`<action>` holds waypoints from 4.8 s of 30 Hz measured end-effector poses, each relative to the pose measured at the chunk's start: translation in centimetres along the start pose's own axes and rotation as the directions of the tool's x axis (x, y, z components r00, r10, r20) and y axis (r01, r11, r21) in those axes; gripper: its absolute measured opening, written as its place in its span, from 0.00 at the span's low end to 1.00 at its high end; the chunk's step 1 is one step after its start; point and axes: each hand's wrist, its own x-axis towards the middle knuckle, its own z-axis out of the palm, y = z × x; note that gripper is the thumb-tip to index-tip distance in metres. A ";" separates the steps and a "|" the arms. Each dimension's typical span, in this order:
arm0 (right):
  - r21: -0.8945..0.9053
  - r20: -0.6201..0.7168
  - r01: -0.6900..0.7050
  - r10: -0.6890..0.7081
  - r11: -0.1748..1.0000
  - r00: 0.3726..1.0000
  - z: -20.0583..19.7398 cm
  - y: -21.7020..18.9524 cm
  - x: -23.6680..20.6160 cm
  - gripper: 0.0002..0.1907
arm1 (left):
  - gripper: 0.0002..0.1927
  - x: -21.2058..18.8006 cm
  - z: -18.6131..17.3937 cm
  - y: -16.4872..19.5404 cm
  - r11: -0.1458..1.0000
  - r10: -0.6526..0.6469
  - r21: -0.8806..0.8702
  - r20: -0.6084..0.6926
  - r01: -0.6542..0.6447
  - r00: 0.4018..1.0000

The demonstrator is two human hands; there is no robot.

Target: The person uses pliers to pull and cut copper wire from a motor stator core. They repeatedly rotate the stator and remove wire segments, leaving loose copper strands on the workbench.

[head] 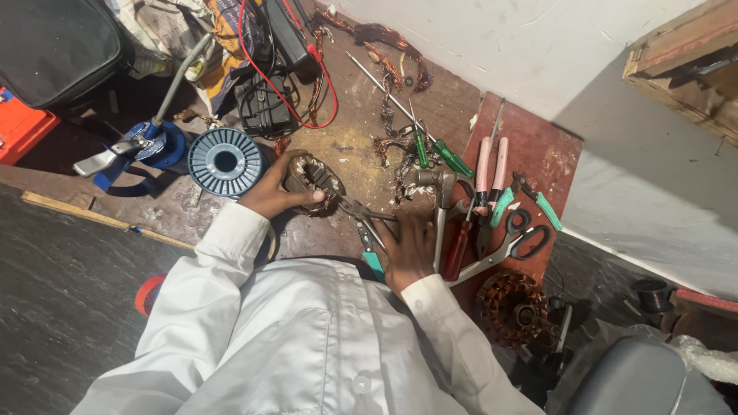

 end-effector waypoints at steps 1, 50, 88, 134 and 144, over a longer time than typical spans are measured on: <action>0.027 -0.054 0.033 -0.031 0.999 0.998 -0.1 -0.3 0.2 0.40 | 0.52 0.0 0.0 0.0 1.000 -0.003 -0.006 0.004 0.003 1.000; 0.616 0.466 -0.455 0.168 0.643 0.869 -1.2 2.7 8.3 0.11 | 0.16 9.5 2.8 2.7 0.935 0.340 0.257 -0.447 -0.246 0.827; 0.508 0.342 -0.291 0.120 0.811 0.932 -12.4 0.1 2.0 0.22 | 0.14 -0.6 2.4 7.0 0.403 0.213 -0.909 0.205 0.106 0.955; 0.862 0.345 -0.271 -0.104 0.429 0.933 -10.8 3.7 -1.3 0.25 | 0.40 1.5 0.5 25.5 -0.159 0.879 0.162 0.473 -0.974 -0.065; 0.718 0.400 -0.306 -0.012 0.625 0.916 -16.4 2.1 0.4 0.10 | 0.30 -0.9 2.5 22.8 0.390 0.862 0.285 0.222 -0.875 0.456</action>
